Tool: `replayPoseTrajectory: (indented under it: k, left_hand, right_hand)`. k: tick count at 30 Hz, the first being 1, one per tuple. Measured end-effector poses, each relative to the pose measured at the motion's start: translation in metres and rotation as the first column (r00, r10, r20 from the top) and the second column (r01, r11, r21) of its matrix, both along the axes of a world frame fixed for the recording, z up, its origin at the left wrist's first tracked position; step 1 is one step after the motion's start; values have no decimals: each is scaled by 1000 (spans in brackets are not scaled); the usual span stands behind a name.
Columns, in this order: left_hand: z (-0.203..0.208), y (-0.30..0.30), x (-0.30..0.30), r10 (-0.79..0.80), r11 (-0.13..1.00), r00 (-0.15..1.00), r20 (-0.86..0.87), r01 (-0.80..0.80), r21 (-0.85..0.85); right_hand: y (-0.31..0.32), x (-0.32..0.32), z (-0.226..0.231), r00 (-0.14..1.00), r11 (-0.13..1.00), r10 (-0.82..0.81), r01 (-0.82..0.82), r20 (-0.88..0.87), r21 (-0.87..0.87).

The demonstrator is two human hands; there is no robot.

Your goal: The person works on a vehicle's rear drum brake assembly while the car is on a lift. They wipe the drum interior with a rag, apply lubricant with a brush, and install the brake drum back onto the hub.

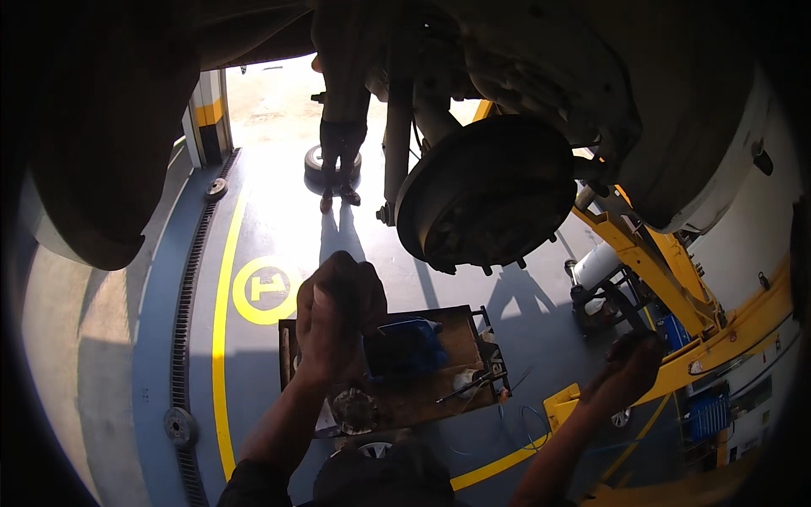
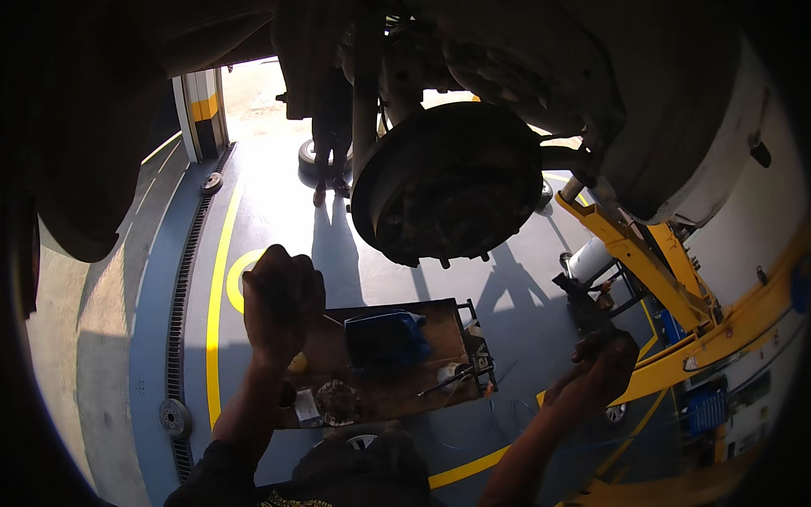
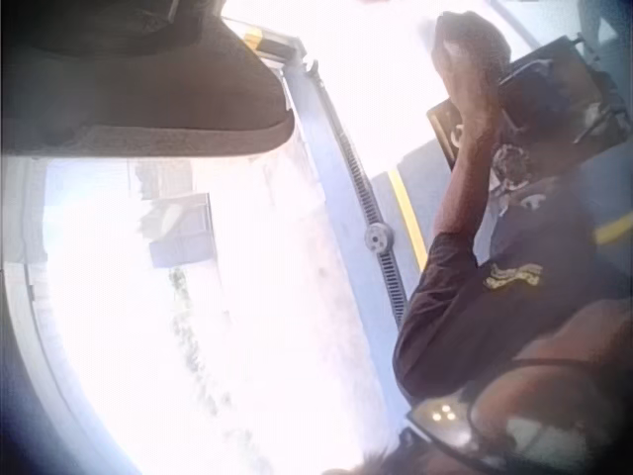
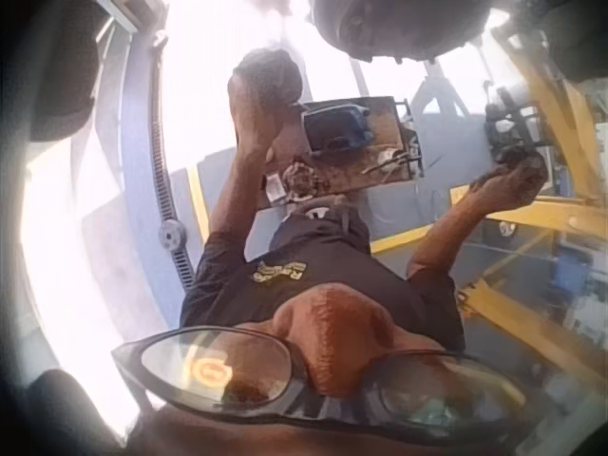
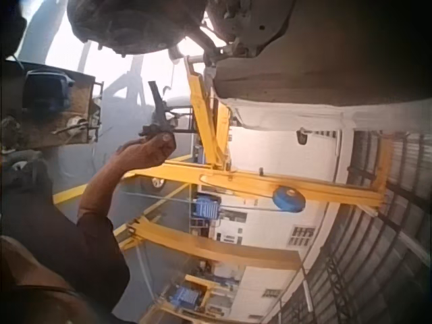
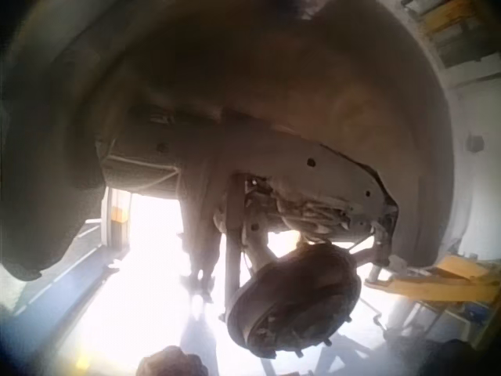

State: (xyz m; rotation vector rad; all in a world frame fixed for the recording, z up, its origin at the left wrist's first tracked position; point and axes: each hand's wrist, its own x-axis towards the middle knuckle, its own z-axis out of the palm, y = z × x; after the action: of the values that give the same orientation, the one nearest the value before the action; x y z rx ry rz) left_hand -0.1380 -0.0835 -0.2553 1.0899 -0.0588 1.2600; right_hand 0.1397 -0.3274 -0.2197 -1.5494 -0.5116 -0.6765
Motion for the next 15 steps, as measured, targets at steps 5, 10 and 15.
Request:
replayPoseTrajectory:
  k: [5,10,15]
  left_hand:
    - [191,22,17,147,976,944,297,-188,115]
    - [225,81,32,-274,861,912,306,90,501]
    - [205,50,84,543,838,772,330,-523,-157]
  right_hand:
    - [41,30,51,905,991,-61,105,420,-82]
    - [103,22,101,931,976,126,-179,343,126]
    - [128,35,106,920,915,236,-318,312,248]
